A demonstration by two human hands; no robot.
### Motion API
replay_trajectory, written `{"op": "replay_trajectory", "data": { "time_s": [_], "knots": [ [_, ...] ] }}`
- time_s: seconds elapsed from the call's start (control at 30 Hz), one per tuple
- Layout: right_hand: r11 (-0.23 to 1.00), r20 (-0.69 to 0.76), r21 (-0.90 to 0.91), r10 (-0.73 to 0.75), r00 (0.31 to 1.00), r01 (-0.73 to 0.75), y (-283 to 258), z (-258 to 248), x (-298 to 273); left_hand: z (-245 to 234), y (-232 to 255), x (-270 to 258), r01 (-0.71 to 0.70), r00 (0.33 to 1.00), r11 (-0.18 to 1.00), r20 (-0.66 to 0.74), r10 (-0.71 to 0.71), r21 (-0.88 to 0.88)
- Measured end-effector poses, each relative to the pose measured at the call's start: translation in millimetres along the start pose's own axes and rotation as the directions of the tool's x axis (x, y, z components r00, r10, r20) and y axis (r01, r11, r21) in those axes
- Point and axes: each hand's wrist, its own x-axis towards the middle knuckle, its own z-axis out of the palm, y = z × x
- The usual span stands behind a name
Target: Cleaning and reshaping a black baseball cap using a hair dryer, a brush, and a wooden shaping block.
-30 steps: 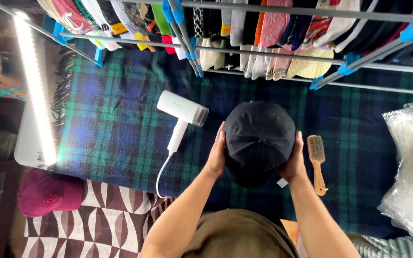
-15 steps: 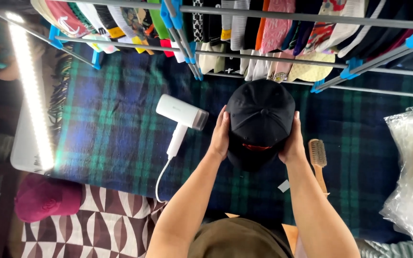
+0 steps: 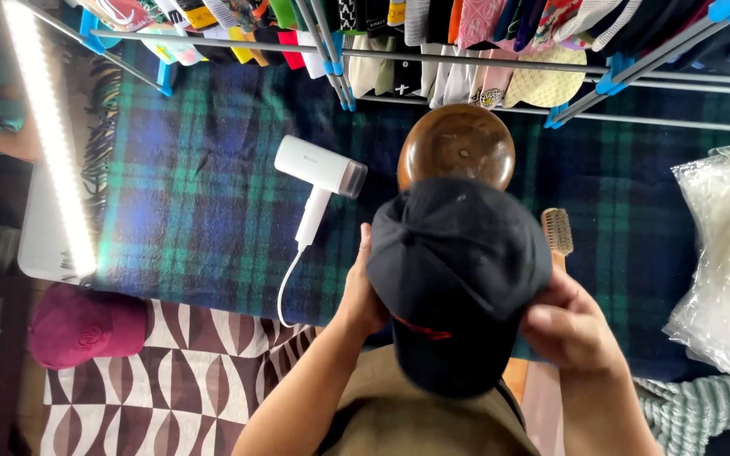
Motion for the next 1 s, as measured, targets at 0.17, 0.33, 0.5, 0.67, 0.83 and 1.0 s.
{"op": "replay_trajectory", "data": {
  "time_s": [0.17,0.33,0.5,0.67,0.83,1.0],
  "knots": [
    [0.958,-0.229,-0.258,0.065,0.971,-0.125,14.2,87.4,11.1,-44.1,-52.9,16.1,0.113,0.994,0.992,-0.003,-0.114,-0.054],
    [0.93,-0.573,-0.321,-0.038,0.819,-0.181,49.5,82.5,56.2,-87.4,-78.8,-7.6,-0.152,0.97,0.979,0.208,0.123,0.134],
    [0.942,-0.657,-0.161,0.119,0.744,-0.293,65.7,56.7,70.2,-86.8,-80.9,-8.5,-0.788,0.599,0.252,0.606,0.523,0.562],
    [0.489,-0.379,-0.844,-0.254,0.89,-0.22,20.4,-15.5,5.8,-100.1,-65.5,25.4,-0.356,0.933,0.86,0.199,0.301,0.366],
    [-0.268,-0.14,-0.896,-0.585,0.799,-0.354,14.7,-163.4,-36.9,-97.7,-54.0,29.2,-0.274,0.947,0.942,0.223,0.231,0.192],
    [-0.405,-0.487,-0.7,-0.333,0.808,-0.588,28.8,-208.3,-34.4,-94.3,-57.6,28.5,-0.185,0.969,0.979,0.181,0.168,0.084]
  ]
}}
